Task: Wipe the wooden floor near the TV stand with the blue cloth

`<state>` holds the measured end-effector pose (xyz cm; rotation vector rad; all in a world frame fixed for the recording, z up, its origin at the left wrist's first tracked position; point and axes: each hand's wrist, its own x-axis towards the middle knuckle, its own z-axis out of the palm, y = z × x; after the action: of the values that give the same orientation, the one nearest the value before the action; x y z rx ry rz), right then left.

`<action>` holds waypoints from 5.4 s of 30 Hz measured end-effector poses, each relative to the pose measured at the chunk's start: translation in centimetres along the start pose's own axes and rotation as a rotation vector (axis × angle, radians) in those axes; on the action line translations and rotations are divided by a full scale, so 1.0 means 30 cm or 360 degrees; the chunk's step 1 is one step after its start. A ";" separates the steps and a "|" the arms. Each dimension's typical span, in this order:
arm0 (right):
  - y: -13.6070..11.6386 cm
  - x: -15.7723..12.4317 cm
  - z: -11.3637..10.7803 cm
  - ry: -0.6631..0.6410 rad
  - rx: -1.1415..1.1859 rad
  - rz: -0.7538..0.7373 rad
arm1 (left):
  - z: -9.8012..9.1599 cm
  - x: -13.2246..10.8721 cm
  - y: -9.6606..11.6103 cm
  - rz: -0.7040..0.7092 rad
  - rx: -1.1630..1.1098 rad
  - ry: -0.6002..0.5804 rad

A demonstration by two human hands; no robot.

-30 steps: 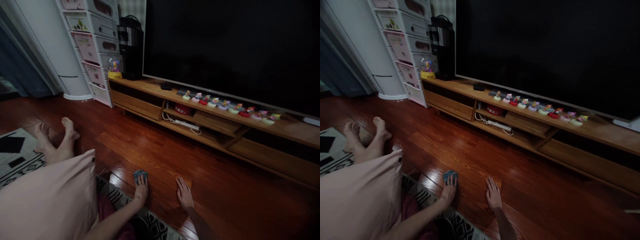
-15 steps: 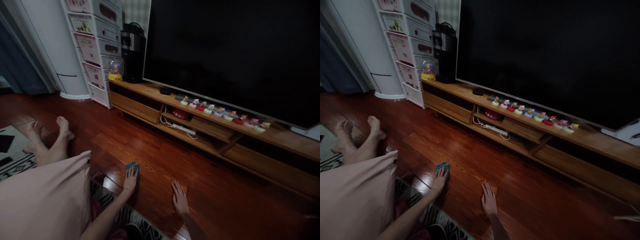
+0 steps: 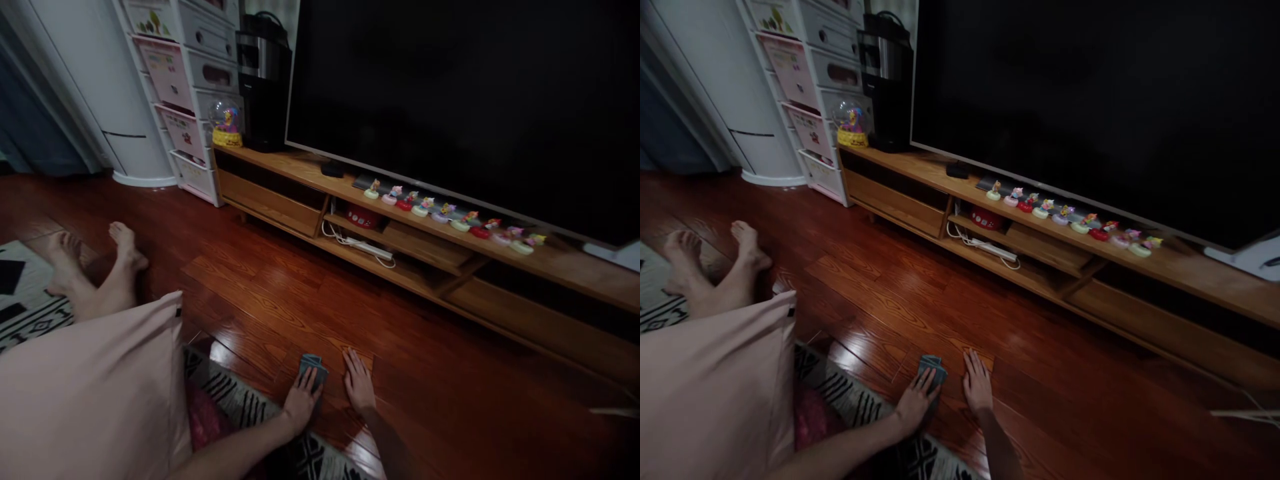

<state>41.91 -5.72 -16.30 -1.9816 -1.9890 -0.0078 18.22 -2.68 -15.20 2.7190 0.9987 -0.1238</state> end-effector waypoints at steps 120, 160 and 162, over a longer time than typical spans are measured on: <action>0.012 -0.005 0.011 0.0012 0.0019 0.0027 | -0.311 -0.021 -0.391 -0.0924 0.0148 0.0081; 0.018 -0.008 0.011 0.0029 0.0052 0.0012 | -0.300 0.001 -0.404 -0.1130 0.0154 0.0141; 0.021 -0.008 0.013 0.0048 0.0046 0.0007 | -0.325 -0.028 -0.464 -0.1234 0.0167 0.0165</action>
<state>42.43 -5.82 -16.86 -1.9565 -1.9552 -0.0078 8.53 9.53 -8.38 2.2760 2.0684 -0.1698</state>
